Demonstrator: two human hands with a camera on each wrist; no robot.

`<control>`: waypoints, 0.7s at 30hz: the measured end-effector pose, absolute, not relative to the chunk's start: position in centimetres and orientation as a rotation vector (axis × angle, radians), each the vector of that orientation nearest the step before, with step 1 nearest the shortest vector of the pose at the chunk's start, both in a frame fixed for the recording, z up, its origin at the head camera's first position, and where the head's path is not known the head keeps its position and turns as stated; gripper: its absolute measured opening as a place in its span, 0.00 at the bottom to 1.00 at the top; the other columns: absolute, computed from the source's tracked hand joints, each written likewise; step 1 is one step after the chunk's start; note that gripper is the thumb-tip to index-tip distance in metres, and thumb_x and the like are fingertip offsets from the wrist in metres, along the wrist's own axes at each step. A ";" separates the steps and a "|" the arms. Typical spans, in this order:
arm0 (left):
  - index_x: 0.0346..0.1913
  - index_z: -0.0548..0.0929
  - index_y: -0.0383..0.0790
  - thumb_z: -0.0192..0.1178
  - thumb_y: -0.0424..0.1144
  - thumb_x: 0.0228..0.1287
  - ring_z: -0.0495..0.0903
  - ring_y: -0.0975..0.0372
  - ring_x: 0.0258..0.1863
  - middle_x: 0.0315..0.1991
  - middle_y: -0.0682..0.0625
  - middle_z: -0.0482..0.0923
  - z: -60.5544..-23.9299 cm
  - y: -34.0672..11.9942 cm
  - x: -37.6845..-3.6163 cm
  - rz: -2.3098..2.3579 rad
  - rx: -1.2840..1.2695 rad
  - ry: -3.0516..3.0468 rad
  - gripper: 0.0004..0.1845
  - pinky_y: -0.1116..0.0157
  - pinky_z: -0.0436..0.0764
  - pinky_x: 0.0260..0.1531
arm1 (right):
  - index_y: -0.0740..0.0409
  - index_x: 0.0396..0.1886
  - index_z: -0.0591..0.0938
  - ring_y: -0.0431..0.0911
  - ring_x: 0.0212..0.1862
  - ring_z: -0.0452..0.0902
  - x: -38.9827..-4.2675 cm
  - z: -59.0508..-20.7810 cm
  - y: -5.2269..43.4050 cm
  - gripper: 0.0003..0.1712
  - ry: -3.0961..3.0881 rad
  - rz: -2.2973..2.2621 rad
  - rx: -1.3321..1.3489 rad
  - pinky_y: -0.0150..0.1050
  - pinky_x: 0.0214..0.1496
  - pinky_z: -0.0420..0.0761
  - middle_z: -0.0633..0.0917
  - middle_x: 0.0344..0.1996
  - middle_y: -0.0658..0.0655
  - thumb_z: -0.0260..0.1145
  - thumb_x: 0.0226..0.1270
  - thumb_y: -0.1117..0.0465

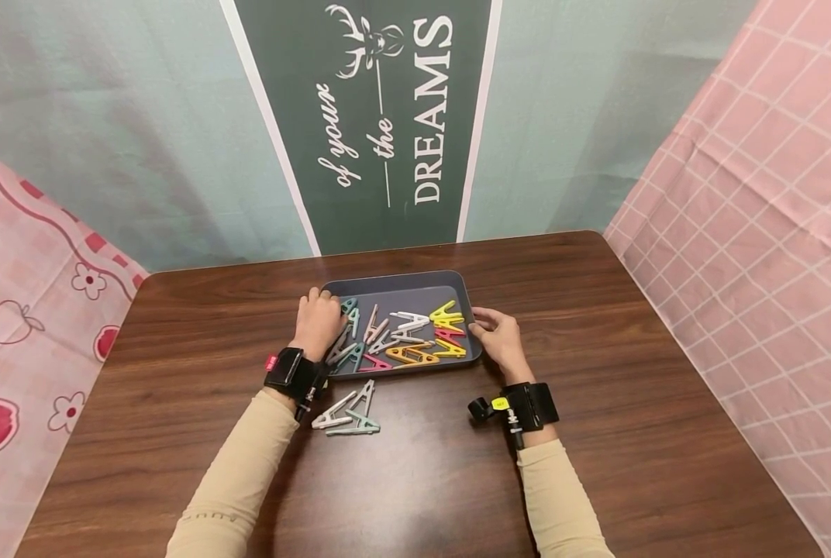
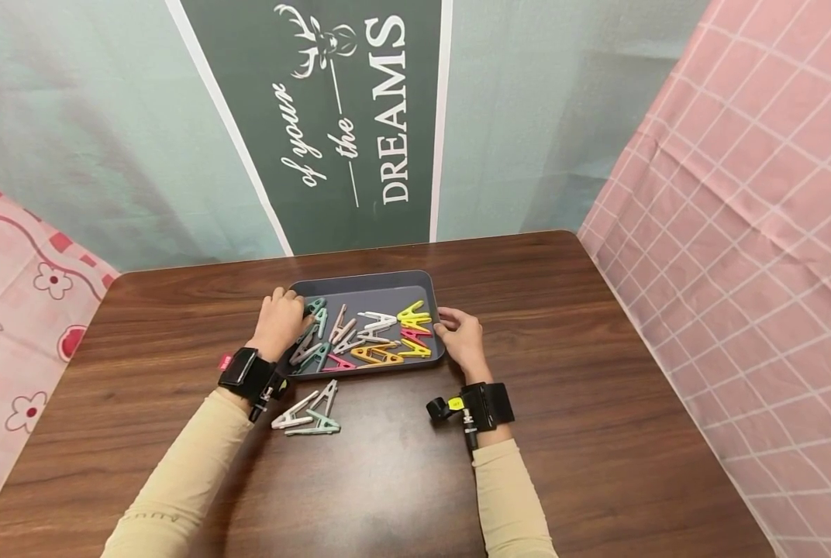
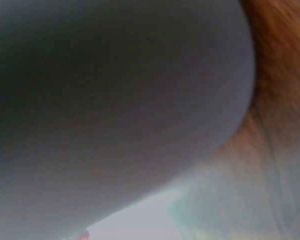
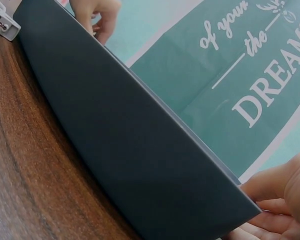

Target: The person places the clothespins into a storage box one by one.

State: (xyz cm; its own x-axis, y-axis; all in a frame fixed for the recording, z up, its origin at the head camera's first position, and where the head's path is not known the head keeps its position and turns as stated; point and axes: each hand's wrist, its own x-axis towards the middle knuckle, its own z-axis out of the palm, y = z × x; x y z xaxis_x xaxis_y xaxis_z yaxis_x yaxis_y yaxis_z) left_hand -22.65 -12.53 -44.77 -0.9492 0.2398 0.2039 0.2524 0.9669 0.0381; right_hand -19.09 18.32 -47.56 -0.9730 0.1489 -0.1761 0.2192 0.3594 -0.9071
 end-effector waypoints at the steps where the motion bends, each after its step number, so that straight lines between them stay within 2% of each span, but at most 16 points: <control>1: 0.34 0.84 0.27 0.64 0.38 0.58 0.74 0.46 0.40 0.36 0.37 0.81 -44.7 -12.5 -22.6 -0.100 -0.378 -2.899 0.13 0.52 0.73 0.40 | 0.62 0.61 0.77 0.58 0.61 0.78 -19.1 -47.6 18.3 0.23 2.535 -1.708 0.345 0.49 0.61 0.79 0.80 0.59 0.67 0.62 0.66 0.68; 5: 0.33 0.83 0.27 0.64 0.35 0.58 0.75 0.46 0.38 0.34 0.37 0.81 -44.5 -12.6 -22.3 -0.139 -0.404 -2.853 0.11 0.52 0.75 0.39 | 0.63 0.61 0.77 0.58 0.61 0.78 -19.1 -47.5 18.3 0.23 2.539 -1.705 0.342 0.48 0.61 0.80 0.80 0.59 0.68 0.61 0.67 0.68; 10: 0.37 0.83 0.27 0.64 0.35 0.59 0.79 0.47 0.35 0.35 0.37 0.82 -44.0 -12.6 -21.8 -0.170 -0.433 -2.830 0.11 0.53 0.81 0.39 | 0.62 0.61 0.77 0.58 0.61 0.78 -19.1 -47.5 18.2 0.22 2.545 -1.701 0.353 0.48 0.60 0.80 0.79 0.60 0.67 0.61 0.67 0.68; 21: 0.51 0.81 0.29 0.59 0.38 0.65 0.83 0.46 0.47 0.47 0.36 0.82 -42.9 -13.2 -19.6 -0.448 -0.401 -2.966 0.17 0.50 0.83 0.45 | 0.62 0.61 0.77 0.58 0.62 0.77 -18.9 -47.3 18.2 0.22 2.537 -1.691 0.365 0.51 0.62 0.78 0.79 0.59 0.67 0.61 0.67 0.67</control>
